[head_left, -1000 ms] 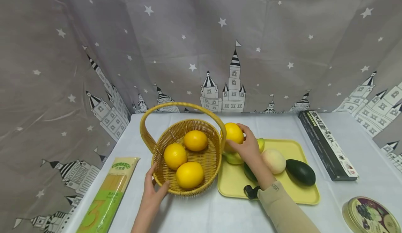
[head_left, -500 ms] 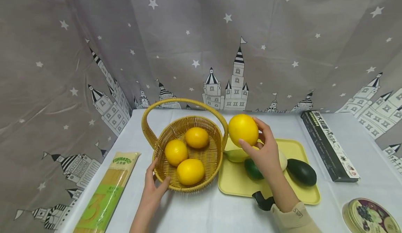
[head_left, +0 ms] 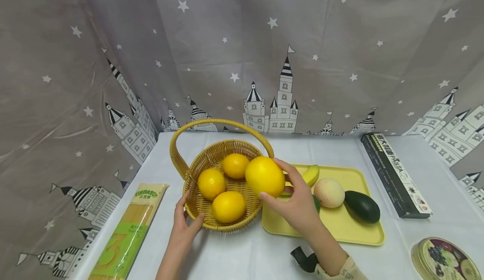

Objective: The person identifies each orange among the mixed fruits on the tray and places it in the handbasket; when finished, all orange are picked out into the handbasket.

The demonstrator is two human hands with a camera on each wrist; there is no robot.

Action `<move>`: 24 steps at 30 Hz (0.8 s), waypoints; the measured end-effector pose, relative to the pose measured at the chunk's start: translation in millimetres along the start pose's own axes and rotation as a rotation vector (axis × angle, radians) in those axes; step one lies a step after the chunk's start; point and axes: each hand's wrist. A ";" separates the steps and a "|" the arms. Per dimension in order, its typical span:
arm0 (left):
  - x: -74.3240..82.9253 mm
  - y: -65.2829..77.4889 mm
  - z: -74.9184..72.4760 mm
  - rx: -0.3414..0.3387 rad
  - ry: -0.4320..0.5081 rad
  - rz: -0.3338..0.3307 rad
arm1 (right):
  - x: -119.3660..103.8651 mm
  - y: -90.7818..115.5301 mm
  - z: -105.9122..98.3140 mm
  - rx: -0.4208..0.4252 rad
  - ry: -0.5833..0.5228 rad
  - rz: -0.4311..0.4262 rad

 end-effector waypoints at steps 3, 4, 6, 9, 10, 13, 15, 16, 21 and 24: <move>0.7 -0.1 0.4 0.002 -0.003 0.007 | 6.1 0.1 15.4 -0.033 0.074 -0.021; 1.1 -0.1 0.7 0.002 -0.004 0.010 | 9.0 -0.1 20.4 -0.038 0.108 -0.030; 1.9 -0.1 1.1 0.004 -0.001 0.017 | 14.1 -0.9 29.2 -0.050 0.165 -0.059; 3.0 0.2 1.0 0.003 0.003 0.021 | 22.0 -4.0 39.4 -0.051 0.255 -0.128; 3.3 0.4 1.0 0.003 0.001 0.021 | 24.2 -5.3 42.1 -0.047 0.287 -0.153; 3.2 0.8 0.4 0.004 -0.005 0.013 | 29.4 -9.8 49.2 -0.034 0.383 -0.203; 2.7 0.4 0.4 0.005 -0.008 0.011 | 31.6 -12.5 53.6 -0.034 0.437 -0.208; 2.3 0.4 0.3 0.006 -0.010 0.012 | 32.4 -13.7 55.7 -0.039 0.462 -0.205; 2.6 -0.2 1.2 0.004 -0.006 0.023 | 33.6 -18.1 64.1 -0.054 0.559 -0.168; 3.4 0.4 1.6 -0.001 -0.001 0.020 | 33.2 -19.2 66.6 -0.059 0.592 -0.143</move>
Point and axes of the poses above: each hand's wrist, its own y-axis away from the middle knuckle, its own z-axis out of the palm, x = y × z, and after that the axes turned 3 degrees about z, right-handed
